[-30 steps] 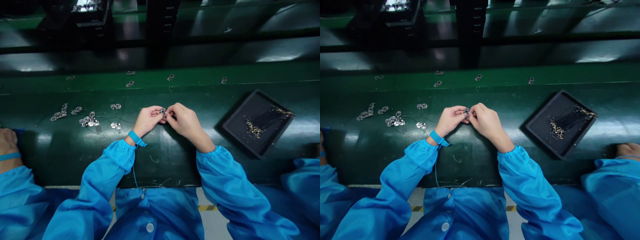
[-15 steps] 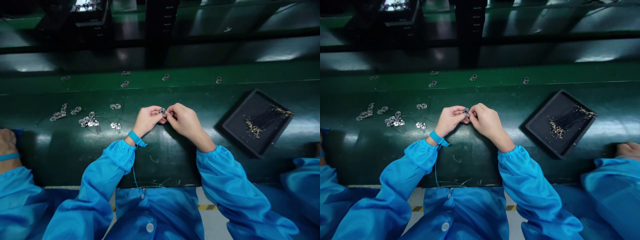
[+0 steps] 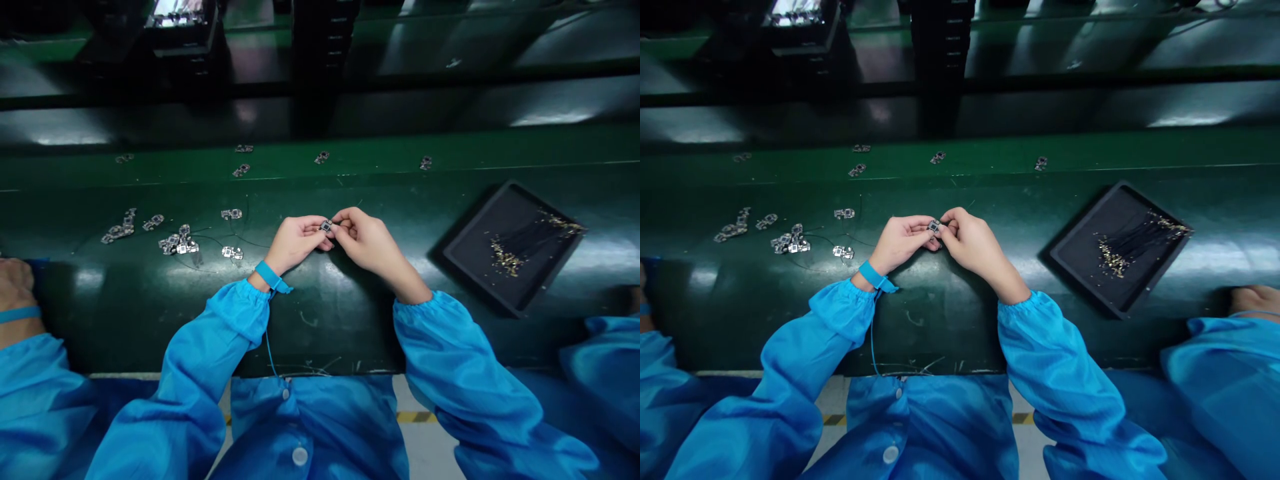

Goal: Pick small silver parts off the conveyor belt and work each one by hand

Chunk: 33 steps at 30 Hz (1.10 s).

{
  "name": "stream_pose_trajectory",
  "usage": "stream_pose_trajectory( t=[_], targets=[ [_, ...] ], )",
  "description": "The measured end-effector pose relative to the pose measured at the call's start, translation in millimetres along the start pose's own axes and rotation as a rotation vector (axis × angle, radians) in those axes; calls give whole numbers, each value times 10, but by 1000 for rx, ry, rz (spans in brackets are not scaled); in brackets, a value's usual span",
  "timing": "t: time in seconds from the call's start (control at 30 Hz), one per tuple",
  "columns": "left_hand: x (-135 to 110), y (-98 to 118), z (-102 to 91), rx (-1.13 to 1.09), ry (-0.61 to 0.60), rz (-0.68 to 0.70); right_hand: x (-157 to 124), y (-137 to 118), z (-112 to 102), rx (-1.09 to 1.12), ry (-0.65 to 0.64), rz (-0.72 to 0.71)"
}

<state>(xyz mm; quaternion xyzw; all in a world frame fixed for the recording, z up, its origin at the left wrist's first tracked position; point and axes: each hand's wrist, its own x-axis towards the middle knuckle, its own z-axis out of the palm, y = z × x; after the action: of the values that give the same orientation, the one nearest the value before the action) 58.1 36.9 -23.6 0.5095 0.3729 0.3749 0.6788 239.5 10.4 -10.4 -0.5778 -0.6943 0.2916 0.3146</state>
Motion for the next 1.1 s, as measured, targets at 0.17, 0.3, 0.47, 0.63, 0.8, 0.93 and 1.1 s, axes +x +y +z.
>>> stream_pose_trajectory(
  t=[0.17,0.3,0.47,0.63,0.8,0.93,1.1],
  targets=[
    [-2,-5,-15,41,-32,7,12,-4,-15,105,0,46],
    [0,-12,-16,46,-27,7,8,-19,-27,84,28,16],
    [7,-43,-13,84,-22,34,5,-27,-22,41,52,-13],
    [10,-40,-10,119,-13,35,4,-16,-38,-38,45,-59],
    [1,-10,-8,116,-23,25,-7,7,-63,-197,69,-171],
    [-4,-10,-9,108,-19,6,-3,30,-64,-202,100,-206],
    [-5,-40,-21,116,-29,9,23,72,-35,-101,135,-227]
  ],
)
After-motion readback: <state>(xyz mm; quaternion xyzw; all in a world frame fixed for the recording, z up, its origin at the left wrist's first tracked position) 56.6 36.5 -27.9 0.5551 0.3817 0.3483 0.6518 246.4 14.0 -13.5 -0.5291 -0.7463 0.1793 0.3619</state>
